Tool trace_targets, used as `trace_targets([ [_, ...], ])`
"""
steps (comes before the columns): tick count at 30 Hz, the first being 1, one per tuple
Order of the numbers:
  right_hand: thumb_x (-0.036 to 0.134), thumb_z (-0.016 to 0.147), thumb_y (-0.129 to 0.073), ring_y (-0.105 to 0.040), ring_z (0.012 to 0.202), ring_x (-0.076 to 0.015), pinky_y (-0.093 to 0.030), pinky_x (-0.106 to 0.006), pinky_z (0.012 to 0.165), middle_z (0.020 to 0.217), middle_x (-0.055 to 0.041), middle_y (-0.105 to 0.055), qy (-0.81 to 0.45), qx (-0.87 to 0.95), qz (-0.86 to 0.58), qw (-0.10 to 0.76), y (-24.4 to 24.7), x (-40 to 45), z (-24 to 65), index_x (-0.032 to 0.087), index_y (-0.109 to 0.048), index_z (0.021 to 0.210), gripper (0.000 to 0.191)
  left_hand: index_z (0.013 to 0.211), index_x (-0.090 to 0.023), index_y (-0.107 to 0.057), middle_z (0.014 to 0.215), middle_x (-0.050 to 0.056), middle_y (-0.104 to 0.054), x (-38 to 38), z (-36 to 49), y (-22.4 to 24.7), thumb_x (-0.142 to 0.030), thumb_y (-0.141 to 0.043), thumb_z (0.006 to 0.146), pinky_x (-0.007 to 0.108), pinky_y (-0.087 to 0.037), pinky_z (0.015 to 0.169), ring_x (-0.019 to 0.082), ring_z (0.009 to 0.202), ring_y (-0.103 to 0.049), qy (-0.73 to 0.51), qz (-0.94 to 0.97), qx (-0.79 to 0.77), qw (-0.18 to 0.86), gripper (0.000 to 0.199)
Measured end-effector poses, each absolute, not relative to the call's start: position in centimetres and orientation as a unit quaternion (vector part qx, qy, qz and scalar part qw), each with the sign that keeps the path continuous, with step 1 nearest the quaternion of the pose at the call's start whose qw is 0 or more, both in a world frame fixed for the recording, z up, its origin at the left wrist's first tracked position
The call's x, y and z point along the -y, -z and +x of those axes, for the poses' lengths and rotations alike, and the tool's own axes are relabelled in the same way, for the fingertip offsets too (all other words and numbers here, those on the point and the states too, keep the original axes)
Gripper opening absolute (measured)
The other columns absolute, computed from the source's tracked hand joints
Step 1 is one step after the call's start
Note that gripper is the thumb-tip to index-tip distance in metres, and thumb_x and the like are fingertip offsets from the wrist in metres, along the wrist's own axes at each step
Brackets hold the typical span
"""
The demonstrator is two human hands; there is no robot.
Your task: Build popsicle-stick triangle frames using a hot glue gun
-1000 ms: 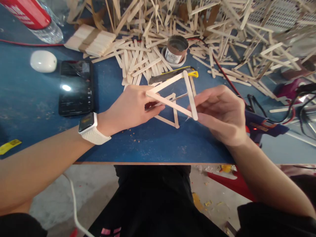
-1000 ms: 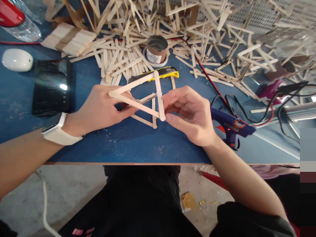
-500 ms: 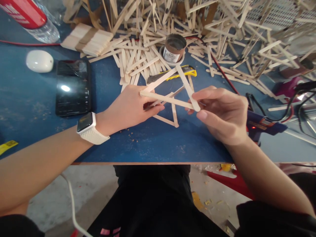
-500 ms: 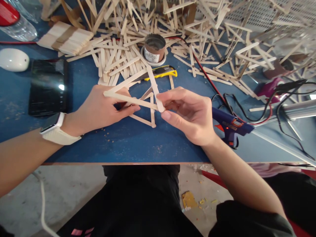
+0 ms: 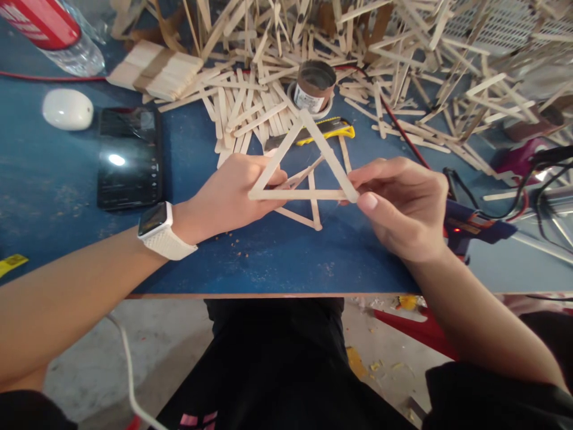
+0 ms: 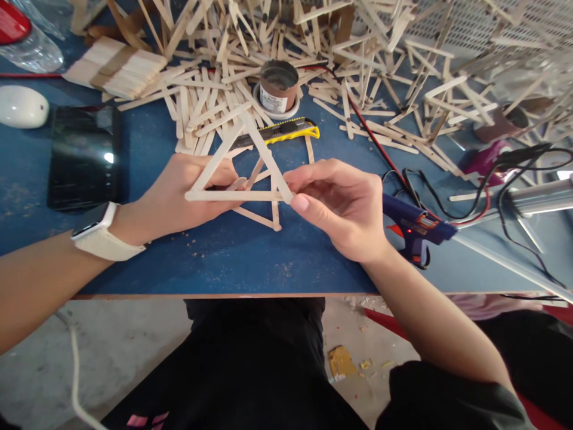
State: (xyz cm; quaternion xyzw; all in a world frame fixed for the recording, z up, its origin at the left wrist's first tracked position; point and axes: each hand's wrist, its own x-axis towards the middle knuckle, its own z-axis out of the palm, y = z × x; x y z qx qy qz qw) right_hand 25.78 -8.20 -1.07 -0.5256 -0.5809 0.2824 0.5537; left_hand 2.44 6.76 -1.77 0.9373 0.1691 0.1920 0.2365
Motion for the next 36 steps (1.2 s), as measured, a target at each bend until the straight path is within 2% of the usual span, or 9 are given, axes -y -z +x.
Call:
trace_targets([
  [7, 0.038, 0.096, -0.085, -0.081, 0.088, -0.0247, -0.071, -0.047, 0.080, 0.102, 0.0011, -0.084, -0.299, 0.586, -0.500, 0.563, 1.0, 8.2, 25.8, 0.041, -0.083, 0.108, 0.012, 0.073, -0.022, -0.062, 0.072, 0.002, -0.062, -6.8, 2.4, 2.2, -0.050, -0.058, 0.108, 0.034, -0.036, 0.062, 0.016, 0.064, -0.055, -0.203, 0.932, -0.171, 0.248, 0.045],
  [12, 0.035, 0.092, -0.089, -0.079, 0.084, -0.0239, -0.070, -0.046, 0.076, 0.097, 0.0004, -0.083, -0.314, 0.594, -0.478, 0.566, 0.7, 8.1, 25.7, 0.039, -0.085, 0.107, 0.017, 0.068, -0.022, -0.057, 0.071, 0.003, -0.060, -6.8, 2.5, 2.2, -0.049, -0.057, 0.109, 0.034, -0.036, 0.063, 0.017, 0.064, -0.053, -0.202, 0.934, -0.179, 0.235, 0.049],
  [15, 0.033, 0.090, -0.091, -0.080, 0.085, -0.0245, -0.072, -0.047, 0.078, 0.097, -0.0001, -0.084, -0.313, 0.590, -0.487, 0.562, 0.6, 8.1, 25.7, 0.038, -0.086, 0.103, 0.015, 0.069, -0.021, -0.060, 0.071, 0.003, -0.061, -6.7, 2.5, 1.9, -0.047, -0.059, 0.107, 0.033, -0.036, 0.065, 0.017, 0.065, -0.052, -0.193, 0.932, -0.181, 0.248, 0.047],
  [19, 0.024, 0.089, -0.091, -0.081, 0.081, -0.0195, -0.072, -0.038, 0.075, 0.098, 0.0002, -0.086, -0.320, 0.579, -0.456, 0.595, 1.3, 7.9, 25.8, 0.031, -0.087, 0.106, 0.019, 0.078, -0.020, -0.070, 0.079, 0.003, -0.066, -6.4, 2.5, 0.9, -0.039, -0.062, 0.105, 0.031, -0.039, 0.070, 0.016, 0.071, -0.057, -0.143, 0.927, -0.209, 0.276, 0.034],
  [22, 0.018, 0.086, -0.092, -0.081, 0.079, -0.0166, -0.071, -0.032, 0.075, 0.097, 0.0015, -0.085, -0.333, 0.573, -0.435, 0.609, 1.7, 7.6, 25.9, 0.028, -0.086, 0.108, 0.025, 0.080, -0.019, -0.070, 0.079, 0.002, -0.066, -6.2, 2.6, 0.5, -0.036, -0.064, 0.103, 0.030, -0.039, 0.071, 0.016, 0.072, -0.058, -0.128, 0.928, -0.223, 0.269, 0.030],
  [27, 0.026, 0.076, -0.102, -0.081, 0.082, -0.0208, -0.072, -0.038, 0.082, 0.093, 0.0036, -0.082, -0.348, 0.548, -0.461, 0.605, 1.5, 7.4, 25.3, 0.033, -0.077, 0.116, 0.048, 0.074, -0.019, -0.064, 0.074, 0.000, -0.063, -6.3, 2.5, 1.0, -0.037, -0.067, 0.101, 0.030, -0.037, 0.068, 0.014, 0.067, -0.055, -0.159, 0.921, -0.221, 0.279, 0.033],
  [32, 0.033, 0.084, -0.097, -0.081, 0.082, -0.0225, -0.070, -0.041, 0.079, 0.088, 0.0032, -0.080, -0.326, 0.544, -0.484, 0.603, 1.6, 7.2, 24.7, 0.033, -0.073, 0.111, 0.036, 0.068, -0.019, -0.054, 0.070, -0.003, -0.060, -6.4, 2.3, 1.1, -0.039, -0.069, 0.102, 0.029, -0.039, 0.069, 0.011, 0.064, -0.052, -0.180, 0.910, -0.184, 0.326, 0.041],
  [36, 0.039, 0.091, -0.091, -0.080, 0.082, -0.0221, -0.068, -0.041, 0.077, 0.093, 0.0015, -0.083, -0.301, 0.553, -0.478, 0.613, 1.8, 7.1, 24.7, 0.036, -0.073, 0.121, 0.034, 0.063, -0.019, -0.060, 0.064, -0.002, -0.063, -6.5, 2.3, 0.5, -0.039, -0.074, 0.098, 0.027, -0.041, 0.066, 0.011, 0.062, -0.054, -0.160, 0.869, -0.198, 0.424, 0.042],
])
